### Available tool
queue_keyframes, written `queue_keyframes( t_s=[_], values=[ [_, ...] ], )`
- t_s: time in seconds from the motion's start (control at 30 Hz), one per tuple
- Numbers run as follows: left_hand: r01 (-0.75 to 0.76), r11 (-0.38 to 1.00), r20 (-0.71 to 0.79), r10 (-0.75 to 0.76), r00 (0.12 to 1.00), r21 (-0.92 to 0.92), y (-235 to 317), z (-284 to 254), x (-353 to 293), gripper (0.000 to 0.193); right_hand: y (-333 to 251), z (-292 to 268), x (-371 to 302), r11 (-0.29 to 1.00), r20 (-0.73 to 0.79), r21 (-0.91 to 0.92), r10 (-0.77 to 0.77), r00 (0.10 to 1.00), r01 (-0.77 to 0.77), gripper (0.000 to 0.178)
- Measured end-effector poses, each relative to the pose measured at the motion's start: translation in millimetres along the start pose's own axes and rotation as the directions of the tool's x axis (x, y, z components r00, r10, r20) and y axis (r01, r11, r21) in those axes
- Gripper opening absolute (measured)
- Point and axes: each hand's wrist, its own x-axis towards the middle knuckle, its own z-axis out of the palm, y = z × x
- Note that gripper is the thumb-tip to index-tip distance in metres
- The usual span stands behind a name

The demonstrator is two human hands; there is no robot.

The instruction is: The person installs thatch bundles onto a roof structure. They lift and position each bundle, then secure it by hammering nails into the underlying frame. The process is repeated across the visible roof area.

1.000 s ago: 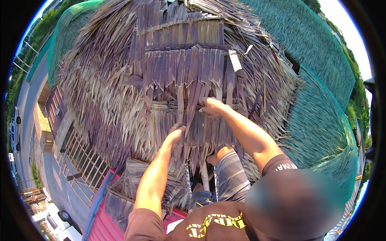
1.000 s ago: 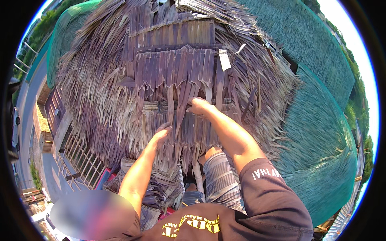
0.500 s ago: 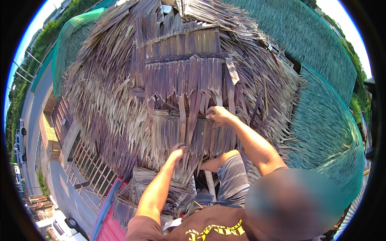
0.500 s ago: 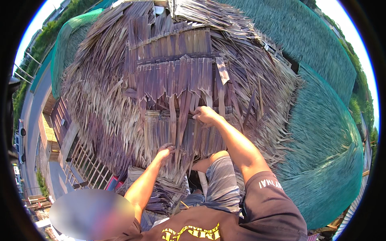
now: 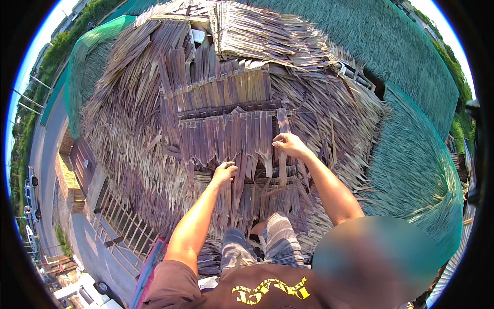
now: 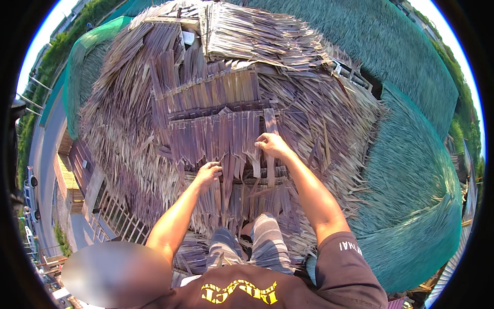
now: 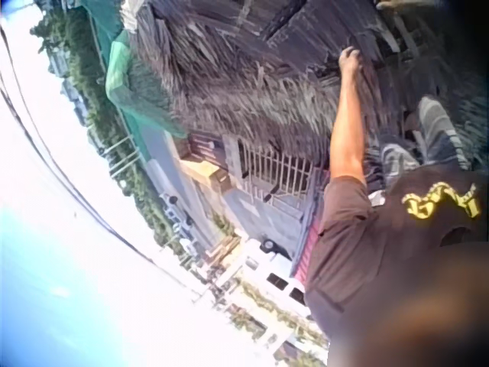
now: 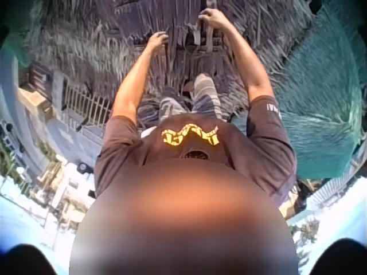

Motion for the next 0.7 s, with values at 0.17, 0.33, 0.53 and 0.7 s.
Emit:
queue_keyframes(
  t_s=[0.17, 0.33, 0.53, 0.7],
  values=[
    [-0.011, 0.996, -0.066, 0.017, 0.998, 0.087, 100.0, -43.0, -22.4, 0.043, -55.0, -58.8, 0.1, 0.996, 0.031, 0.054, 0.068, 0.997, -0.07, 0.033],
    [-0.109, 0.988, -0.126, 0.122, 0.985, 0.105, 210.7, -84.3, -10.7, 0.042, -109.3, -96.6, 49.2, 0.997, 0.059, 0.079, -0.005, 0.998, 0.0, 0.03],
    [-0.142, 0.977, -0.183, 0.17, 0.968, 0.16, 291.6, -118.9, 58.7, 0.041, -140.3, -121.0, 152.1, 0.994, 0.077, 0.102, -0.038, 0.996, 0.03, 0.028],
    [-0.161, 0.887, -0.28, 0.302, 0.911, 0.434, 333.2, -146.6, 174.7, 0.045, -161.4, -120.4, 282.2, 0.997, 0.049, -0.023, -0.068, 0.997, 0.069, 0.04]
  ],
)
